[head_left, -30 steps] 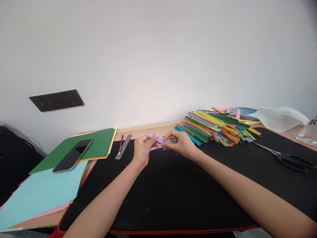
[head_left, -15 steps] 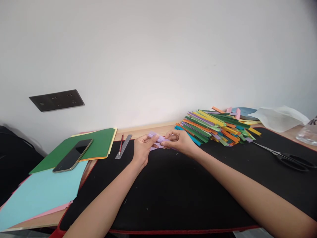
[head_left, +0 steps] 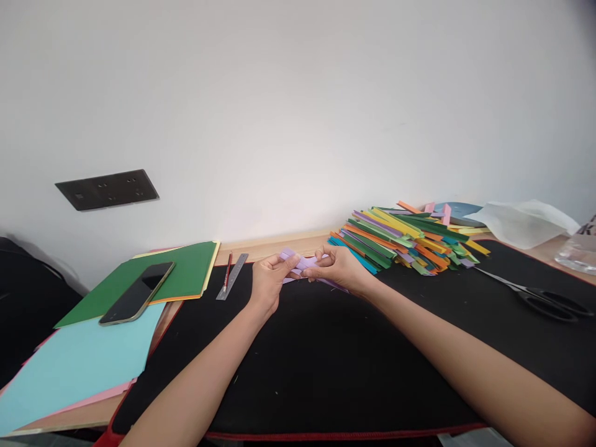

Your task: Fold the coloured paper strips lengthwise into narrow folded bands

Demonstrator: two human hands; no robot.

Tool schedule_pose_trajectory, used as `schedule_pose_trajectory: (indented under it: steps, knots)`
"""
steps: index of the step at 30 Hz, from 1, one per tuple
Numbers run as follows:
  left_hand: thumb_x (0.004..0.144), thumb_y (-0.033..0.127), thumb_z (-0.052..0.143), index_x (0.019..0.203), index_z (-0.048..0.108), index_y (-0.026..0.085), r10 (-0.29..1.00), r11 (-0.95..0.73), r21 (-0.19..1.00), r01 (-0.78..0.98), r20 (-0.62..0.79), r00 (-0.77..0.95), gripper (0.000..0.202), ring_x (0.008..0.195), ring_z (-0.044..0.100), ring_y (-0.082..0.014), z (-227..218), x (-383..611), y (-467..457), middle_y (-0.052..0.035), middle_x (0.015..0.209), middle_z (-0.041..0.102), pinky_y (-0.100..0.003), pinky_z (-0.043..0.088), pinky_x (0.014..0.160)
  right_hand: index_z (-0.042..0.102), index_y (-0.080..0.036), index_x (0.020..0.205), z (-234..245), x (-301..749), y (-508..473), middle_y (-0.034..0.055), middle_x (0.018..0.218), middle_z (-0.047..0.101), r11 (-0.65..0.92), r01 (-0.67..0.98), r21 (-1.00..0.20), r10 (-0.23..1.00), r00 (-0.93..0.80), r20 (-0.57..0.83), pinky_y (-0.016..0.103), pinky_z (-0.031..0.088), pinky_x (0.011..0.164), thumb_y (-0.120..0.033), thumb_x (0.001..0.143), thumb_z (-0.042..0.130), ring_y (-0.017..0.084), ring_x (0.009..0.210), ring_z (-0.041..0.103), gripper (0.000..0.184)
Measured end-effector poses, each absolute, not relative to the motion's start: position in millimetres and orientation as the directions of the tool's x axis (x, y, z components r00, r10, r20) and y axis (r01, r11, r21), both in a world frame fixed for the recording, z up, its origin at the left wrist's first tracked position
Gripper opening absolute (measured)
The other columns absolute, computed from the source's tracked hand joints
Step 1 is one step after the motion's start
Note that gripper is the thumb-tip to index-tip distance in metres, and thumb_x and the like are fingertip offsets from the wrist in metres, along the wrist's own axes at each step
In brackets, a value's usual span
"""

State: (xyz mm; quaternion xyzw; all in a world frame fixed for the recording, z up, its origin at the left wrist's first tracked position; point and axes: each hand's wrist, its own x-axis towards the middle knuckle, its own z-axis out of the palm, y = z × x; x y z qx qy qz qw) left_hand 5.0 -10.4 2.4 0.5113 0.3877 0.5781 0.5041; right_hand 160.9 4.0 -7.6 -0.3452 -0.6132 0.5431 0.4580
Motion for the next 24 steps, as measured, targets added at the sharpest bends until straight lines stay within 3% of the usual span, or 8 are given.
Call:
schedule_pose_trajectory:
  steps: [11,24]
  knots:
    - [0.058,0.029,0.072,0.065,0.067,0.009,0.980,-0.194,0.952,-0.237,0.200,0.002,0.022,0.055,0.058,-0.0117,3.0,7.2,-11.4,-0.0050,0.063,0.065,-0.026,0.048,0.059,0.041,-0.018,0.060,-9.7,160.2,5.5,0.0013,0.062,0.065,0.226,-0.013,-0.974,0.931,-0.291,0.220,0.023,0.039,0.051,-0.031,0.051,0.075,0.015,0.058,0.060,0.038]
    - [0.060,0.032,0.070,0.068,0.066,0.009,0.978,-0.198,0.955,-0.221,0.207,0.017,0.025,0.057,0.059,-0.0130,1.7,6.3,-11.1,-0.0066,0.064,0.065,-0.026,0.049,0.058,0.044,-0.017,0.064,-7.5,161.9,4.1,0.0000,0.057,0.062,0.291,0.053,-0.955,0.907,-0.333,0.258,0.021,0.033,0.046,-0.034,0.058,0.071,0.010,0.049,0.051,0.032]
